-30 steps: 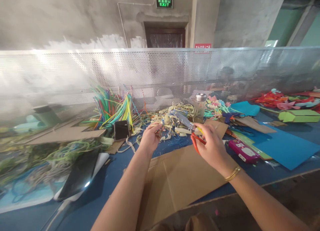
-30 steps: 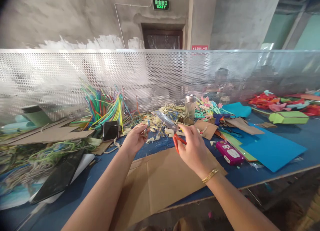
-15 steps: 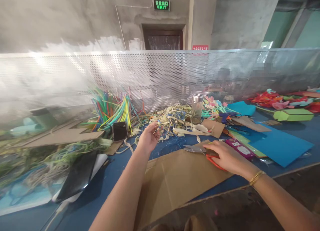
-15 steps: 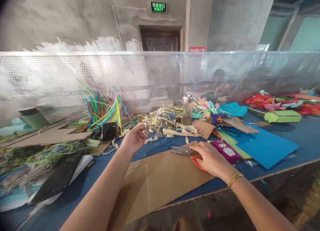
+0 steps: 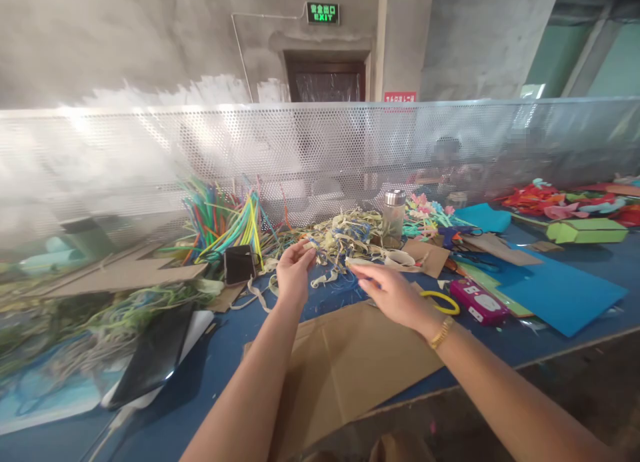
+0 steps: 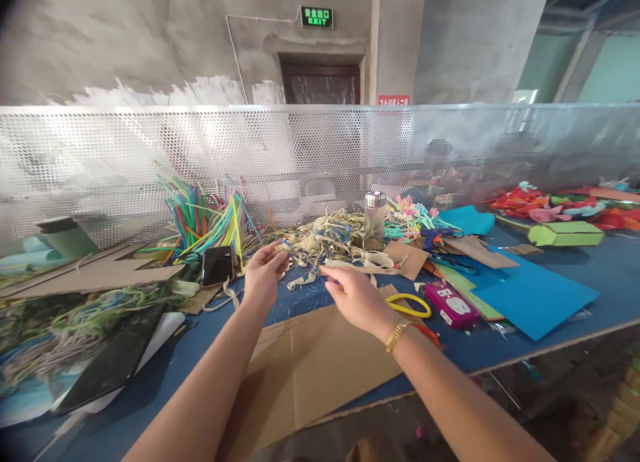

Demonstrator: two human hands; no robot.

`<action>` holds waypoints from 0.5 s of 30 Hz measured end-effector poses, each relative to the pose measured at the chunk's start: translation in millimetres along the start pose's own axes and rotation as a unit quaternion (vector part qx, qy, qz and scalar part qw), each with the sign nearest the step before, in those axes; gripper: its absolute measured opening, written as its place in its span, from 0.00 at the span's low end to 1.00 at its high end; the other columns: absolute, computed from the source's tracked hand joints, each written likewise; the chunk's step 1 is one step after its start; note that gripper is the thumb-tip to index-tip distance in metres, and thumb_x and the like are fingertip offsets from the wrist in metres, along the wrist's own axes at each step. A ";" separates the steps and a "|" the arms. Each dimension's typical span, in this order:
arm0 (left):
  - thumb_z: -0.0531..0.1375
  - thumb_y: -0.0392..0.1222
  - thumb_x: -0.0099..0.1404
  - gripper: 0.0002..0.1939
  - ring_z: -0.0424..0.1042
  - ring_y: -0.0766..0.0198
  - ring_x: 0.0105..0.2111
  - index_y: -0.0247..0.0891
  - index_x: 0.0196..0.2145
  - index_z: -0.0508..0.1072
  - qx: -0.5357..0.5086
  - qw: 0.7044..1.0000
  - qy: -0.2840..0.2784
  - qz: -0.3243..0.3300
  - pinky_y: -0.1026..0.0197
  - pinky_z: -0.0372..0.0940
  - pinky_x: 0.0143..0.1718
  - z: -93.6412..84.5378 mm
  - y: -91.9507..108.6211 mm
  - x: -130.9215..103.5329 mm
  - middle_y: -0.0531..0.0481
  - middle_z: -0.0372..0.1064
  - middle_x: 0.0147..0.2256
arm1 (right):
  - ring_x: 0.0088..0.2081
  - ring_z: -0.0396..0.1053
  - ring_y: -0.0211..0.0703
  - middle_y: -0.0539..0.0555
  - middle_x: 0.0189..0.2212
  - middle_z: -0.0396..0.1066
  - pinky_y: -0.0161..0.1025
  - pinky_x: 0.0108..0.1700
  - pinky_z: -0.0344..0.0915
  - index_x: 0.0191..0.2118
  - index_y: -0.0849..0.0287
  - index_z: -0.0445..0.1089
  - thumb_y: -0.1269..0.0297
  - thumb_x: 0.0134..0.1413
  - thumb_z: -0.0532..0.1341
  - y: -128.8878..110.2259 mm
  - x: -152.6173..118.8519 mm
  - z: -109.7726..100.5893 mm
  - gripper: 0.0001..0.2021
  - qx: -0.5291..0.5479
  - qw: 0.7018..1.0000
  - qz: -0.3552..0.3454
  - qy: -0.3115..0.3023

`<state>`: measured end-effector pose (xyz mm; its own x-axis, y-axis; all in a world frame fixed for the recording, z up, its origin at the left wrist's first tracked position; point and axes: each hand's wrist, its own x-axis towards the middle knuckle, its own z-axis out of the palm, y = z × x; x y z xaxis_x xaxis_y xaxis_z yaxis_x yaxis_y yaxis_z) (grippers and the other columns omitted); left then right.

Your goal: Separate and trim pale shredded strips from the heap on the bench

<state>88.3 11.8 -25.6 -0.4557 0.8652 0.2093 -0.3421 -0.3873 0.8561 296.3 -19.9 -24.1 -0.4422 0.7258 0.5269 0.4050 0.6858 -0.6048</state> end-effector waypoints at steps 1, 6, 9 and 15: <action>0.69 0.33 0.47 0.17 0.72 0.70 0.29 0.37 0.37 0.75 0.024 0.999 0.003 0.029 0.69 0.66 0.33 0.6 -0.1 -0.7 0.51 0.73 0.30 | 0.54 0.68 0.45 0.57 0.54 0.69 0.47 0.55 0.64 0.56 0.55 0.67 0.64 0.59 0.54 -3.9 10.6 15.5 0.20 0.096 0.995 0.026 -0.001; 0.68 0.32 0.48 0.16 0.74 0.63 0.37 0.38 0.37 0.77 0.106 0.988 -0.057 0.093 0.64 0.67 0.42 2.0 -0.3 -5.0 0.47 0.76 0.37 | 0.52 0.67 0.44 0.56 0.53 0.70 0.43 0.52 0.65 0.49 0.56 0.72 0.64 0.51 0.59 -21.5 55.9 68.4 0.18 0.407 0.891 0.188 0.077; 0.67 0.30 0.49 0.17 0.74 0.61 0.43 0.40 0.38 0.77 0.122 0.985 -0.077 0.099 0.63 0.67 0.45 3.9 0.5 -8.9 0.46 0.75 0.42 | 0.44 0.69 0.42 0.54 0.42 0.75 0.38 0.43 0.66 0.40 0.57 0.74 0.60 0.47 0.62 -22.2 70.5 74.1 0.13 0.477 0.844 0.220 0.108; 0.64 0.24 0.48 0.22 0.72 0.60 0.46 0.43 0.40 0.77 0.105 0.988 -0.099 0.063 0.63 0.68 0.45 12.3 4.7 -20.4 0.47 0.76 0.41 | 0.27 0.64 0.34 0.47 0.23 0.68 0.32 0.29 0.60 0.28 0.59 0.69 0.56 0.37 0.68 -1.1 83.4 75.3 0.14 0.513 0.811 0.247 0.135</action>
<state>106.1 -3.7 -20.0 -0.3064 0.8680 0.3908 -0.1063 -0.4392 0.8921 198.7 35.8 -24.4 -0.1819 0.9785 0.0977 -0.4603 0.0031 -0.8878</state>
